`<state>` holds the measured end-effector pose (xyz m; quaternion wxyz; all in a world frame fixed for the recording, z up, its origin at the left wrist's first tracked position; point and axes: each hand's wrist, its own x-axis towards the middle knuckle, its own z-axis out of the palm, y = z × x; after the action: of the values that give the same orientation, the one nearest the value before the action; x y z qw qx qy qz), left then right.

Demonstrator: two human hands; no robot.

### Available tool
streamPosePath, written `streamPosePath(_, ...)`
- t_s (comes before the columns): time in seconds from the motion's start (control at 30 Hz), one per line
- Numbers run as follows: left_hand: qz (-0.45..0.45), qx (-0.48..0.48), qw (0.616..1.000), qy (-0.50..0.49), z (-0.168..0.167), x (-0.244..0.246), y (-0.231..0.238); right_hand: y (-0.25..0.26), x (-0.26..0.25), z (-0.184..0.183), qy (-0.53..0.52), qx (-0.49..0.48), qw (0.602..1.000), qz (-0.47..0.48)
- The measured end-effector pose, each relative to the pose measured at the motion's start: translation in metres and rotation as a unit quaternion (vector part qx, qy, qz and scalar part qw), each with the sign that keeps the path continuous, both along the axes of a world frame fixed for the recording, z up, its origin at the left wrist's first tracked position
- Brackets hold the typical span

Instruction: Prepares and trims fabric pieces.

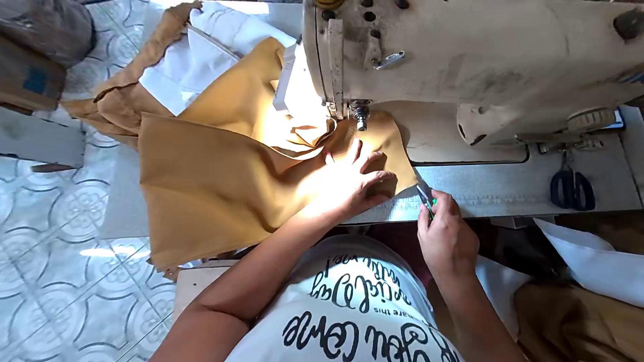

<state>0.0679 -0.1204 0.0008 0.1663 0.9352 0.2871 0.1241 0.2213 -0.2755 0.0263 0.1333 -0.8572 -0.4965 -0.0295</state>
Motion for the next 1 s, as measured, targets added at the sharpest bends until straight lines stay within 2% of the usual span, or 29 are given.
streamPosePath(0.23,-0.006,-0.006,1.0,0.003,-0.001,-0.001,0.0,0.013,0.005,-0.003,0.016,0.006,1.0,0.018)
streamPosePath(0.33,-0.025,0.001,1.0,0.018,-0.002,-0.003,0.0,0.015,0.023,0.0,0.041,0.003,0.999,0.004)
streamPosePath(0.43,-0.053,-0.016,0.997,-0.048,-0.002,-0.013,-0.003,0.019,0.066,-0.003,0.051,0.023,0.998,-0.027)
streamPosePath(0.5,-0.026,-0.117,0.984,-0.128,0.009,-0.023,-0.009,0.022,0.098,-0.008,0.047,0.019,0.998,-0.036)
streamPosePath(0.53,0.025,-0.222,0.963,-0.151,0.018,-0.03,-0.014,0.024,0.112,-0.013,0.041,0.025,0.998,-0.03)
streamPosePath(0.6,0.112,-0.439,0.87,-0.195,0.028,-0.042,-0.012,0.026,0.13,-0.025,0.027,0.046,0.998,-0.022)
streamPosePath(0.7,0.15,-0.605,0.722,-0.302,0.019,-0.051,-0.005,0.03,0.132,-0.03,0.025,0.059,0.997,-0.036)
streamPosePath(0.77,0.186,-0.663,0.644,-0.334,0.02,-0.052,-0.005,0.028,0.131,-0.029,0.026,0.064,0.997,-0.044)
streamPosePath(0.83,0.211,-0.687,0.61,-0.335,0.025,-0.051,-0.006,0.025,0.129,-0.029,0.027,0.075,0.996,-0.037)
streamPosePath(0.9,0.227,-0.695,0.595,-0.334,0.029,-0.051,-0.007,0.022,0.122,-0.029,0.046,0.114,0.992,0.004)
streamPosePath(0.93,0.233,-0.7,0.584,-0.338,0.03,-0.051,-0.008,0.021,0.116,-0.029,0.08,0.149,0.985,0.04)
streamPosePath(1.0,0.23,-0.714,0.565,-0.344,0.03,-0.053,-0.007,0.019,0.098,-0.027,0.231,0.207,0.944,0.114)
